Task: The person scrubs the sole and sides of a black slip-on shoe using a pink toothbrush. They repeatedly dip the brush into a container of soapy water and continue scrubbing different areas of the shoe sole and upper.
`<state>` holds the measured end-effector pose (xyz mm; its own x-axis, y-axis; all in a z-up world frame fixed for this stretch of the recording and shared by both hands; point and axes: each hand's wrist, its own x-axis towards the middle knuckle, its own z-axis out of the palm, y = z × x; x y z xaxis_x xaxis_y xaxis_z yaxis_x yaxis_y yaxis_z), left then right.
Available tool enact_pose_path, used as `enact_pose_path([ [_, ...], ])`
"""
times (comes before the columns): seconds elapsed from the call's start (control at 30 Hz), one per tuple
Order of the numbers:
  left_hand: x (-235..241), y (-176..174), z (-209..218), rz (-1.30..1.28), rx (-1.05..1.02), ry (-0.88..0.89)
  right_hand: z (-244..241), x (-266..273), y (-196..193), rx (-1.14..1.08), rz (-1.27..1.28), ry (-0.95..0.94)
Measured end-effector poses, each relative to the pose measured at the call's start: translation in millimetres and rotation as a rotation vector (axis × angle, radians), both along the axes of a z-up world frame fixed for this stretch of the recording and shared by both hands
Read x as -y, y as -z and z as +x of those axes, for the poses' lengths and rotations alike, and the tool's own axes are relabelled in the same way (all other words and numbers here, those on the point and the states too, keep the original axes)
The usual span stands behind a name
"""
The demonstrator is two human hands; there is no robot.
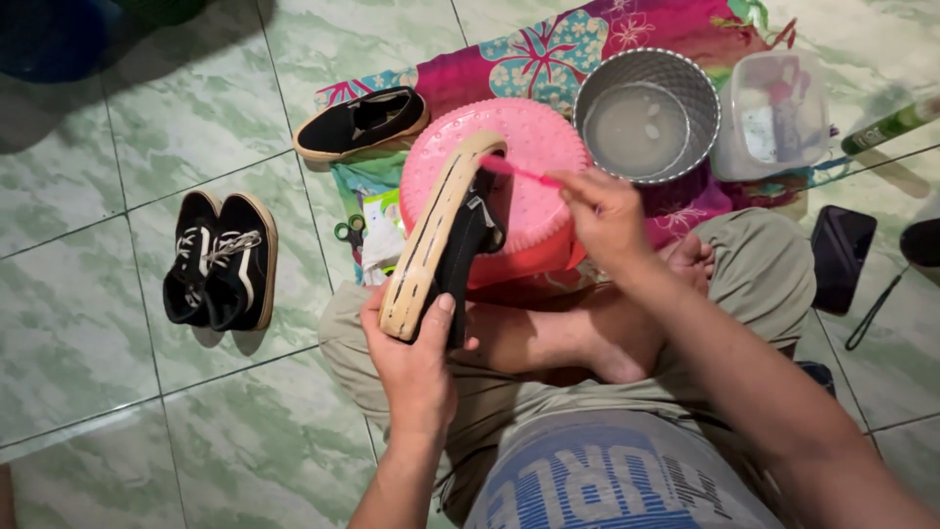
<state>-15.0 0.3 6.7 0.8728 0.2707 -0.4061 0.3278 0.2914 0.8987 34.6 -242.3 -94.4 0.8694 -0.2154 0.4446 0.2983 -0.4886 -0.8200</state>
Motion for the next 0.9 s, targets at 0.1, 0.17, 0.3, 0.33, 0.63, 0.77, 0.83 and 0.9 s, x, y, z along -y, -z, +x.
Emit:
enact_pose_path([
  [0.1,-1,2,0,-0.001,0.031,0.005,-7,-19,-20,0.081,0.014,-0.090],
  [0.17,0,0,-1,0.010,0.018,0.011,-2,-9,-6,0.039,0.040,-0.041],
  [0.3,0,-1,-4,0.049,0.036,0.053,3,1,-7,0.071,-0.127,0.016],
  [0.33,1,-2,-3,0.049,0.035,0.053,-4,-9,-16,0.070,-0.127,0.016],
  [0.63,1,0,-7,0.118,0.062,0.085,-9,8,-23,0.014,-0.347,0.090],
  [0.77,3,-1,-6,0.189,0.114,0.117,-23,-13,-55,0.108,-0.437,0.037],
  [0.83,4,1,-8,0.213,0.152,0.139,-38,-28,-73,0.168,-0.497,-0.016],
  [0.9,5,1,-10,0.147,0.177,0.134,-47,-37,-87,0.202,-0.437,-0.148],
])
